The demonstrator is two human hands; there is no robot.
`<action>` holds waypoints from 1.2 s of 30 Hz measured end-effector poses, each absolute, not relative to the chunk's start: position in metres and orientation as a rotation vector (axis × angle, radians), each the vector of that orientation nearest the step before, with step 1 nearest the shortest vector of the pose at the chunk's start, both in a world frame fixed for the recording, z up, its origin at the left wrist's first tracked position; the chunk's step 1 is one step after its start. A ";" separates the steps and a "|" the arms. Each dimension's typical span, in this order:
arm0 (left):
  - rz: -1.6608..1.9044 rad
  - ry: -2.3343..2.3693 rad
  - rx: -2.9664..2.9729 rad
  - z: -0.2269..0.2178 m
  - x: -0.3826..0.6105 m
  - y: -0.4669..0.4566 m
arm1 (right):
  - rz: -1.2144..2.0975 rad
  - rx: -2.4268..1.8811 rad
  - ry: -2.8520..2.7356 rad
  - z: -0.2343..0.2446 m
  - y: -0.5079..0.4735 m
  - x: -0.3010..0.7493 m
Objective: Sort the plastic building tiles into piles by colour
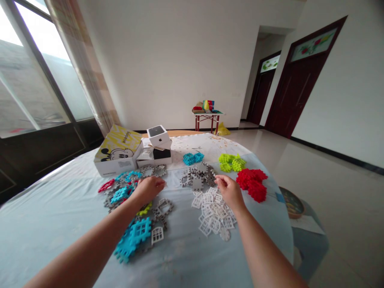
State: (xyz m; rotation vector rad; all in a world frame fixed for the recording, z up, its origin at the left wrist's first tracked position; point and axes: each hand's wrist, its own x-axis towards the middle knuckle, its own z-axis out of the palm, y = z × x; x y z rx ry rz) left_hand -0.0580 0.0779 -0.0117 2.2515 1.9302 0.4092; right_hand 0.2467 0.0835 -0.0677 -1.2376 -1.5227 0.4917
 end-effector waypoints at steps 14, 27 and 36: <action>0.806 1.416 2.124 -0.017 0.044 0.037 | 0.479 -1.239 -1.509 -0.069 0.084 0.251; 0.065 1.885 2.501 -0.025 -0.037 0.023 | 0.498 -1.255 -1.548 -0.070 0.083 0.246; 0.030 1.941 2.458 -0.027 -0.040 0.033 | 0.494 -1.246 -1.548 -0.069 0.081 0.246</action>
